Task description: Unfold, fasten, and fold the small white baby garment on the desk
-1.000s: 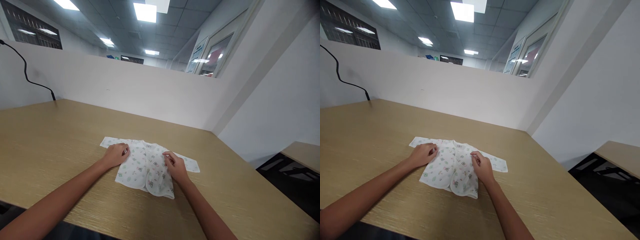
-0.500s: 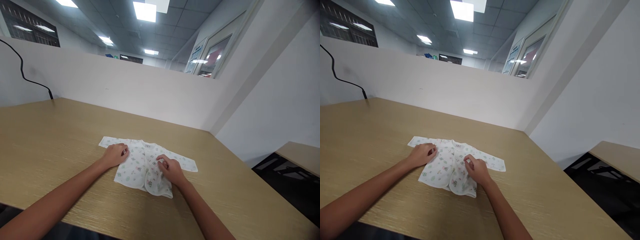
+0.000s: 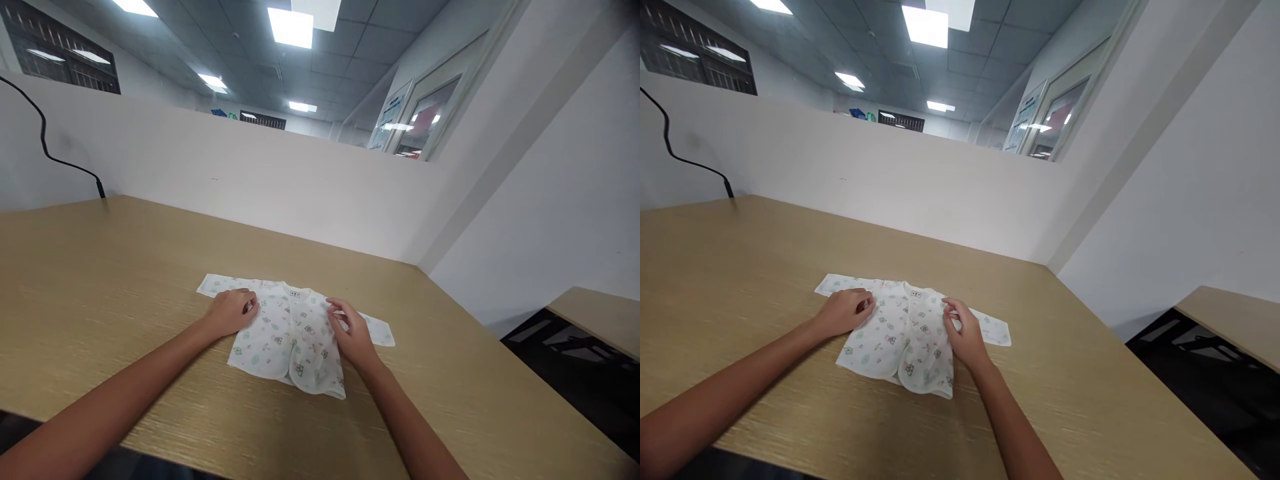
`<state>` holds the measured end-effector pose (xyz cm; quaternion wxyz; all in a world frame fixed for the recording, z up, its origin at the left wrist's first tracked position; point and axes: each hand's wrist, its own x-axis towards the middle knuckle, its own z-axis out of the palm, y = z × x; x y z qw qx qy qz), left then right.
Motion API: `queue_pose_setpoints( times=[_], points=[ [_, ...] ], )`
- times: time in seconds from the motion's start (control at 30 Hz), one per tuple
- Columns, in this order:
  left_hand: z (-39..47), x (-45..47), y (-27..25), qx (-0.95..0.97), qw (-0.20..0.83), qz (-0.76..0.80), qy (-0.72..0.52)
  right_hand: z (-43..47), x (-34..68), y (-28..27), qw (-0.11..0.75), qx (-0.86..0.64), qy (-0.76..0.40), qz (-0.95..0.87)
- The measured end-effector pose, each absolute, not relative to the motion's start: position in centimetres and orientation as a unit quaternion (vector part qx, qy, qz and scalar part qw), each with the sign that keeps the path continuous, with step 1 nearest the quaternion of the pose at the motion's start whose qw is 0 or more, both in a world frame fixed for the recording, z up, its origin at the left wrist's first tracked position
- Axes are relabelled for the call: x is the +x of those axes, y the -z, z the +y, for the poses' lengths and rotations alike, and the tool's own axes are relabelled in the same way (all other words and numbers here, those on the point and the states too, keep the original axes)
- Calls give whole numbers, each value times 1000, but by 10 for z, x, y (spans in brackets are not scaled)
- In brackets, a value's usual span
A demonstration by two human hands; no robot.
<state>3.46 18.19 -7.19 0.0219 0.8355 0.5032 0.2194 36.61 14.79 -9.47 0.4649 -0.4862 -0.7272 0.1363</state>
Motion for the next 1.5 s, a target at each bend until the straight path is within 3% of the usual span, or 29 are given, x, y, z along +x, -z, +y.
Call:
queue_pose_setpoints(
  times=[0.37, 0.8, 1.5],
  points=[
    [181, 35, 71, 837, 25, 502, -216, 148, 374, 84, 501, -557, -197, -633],
    [182, 34, 71, 839, 35, 498, -216, 148, 372, 88, 440, -599, -174, -646],
    [179, 36, 69, 840, 41, 494, -220, 150, 372, 87, 495, -511, -249, -657]
  ],
)
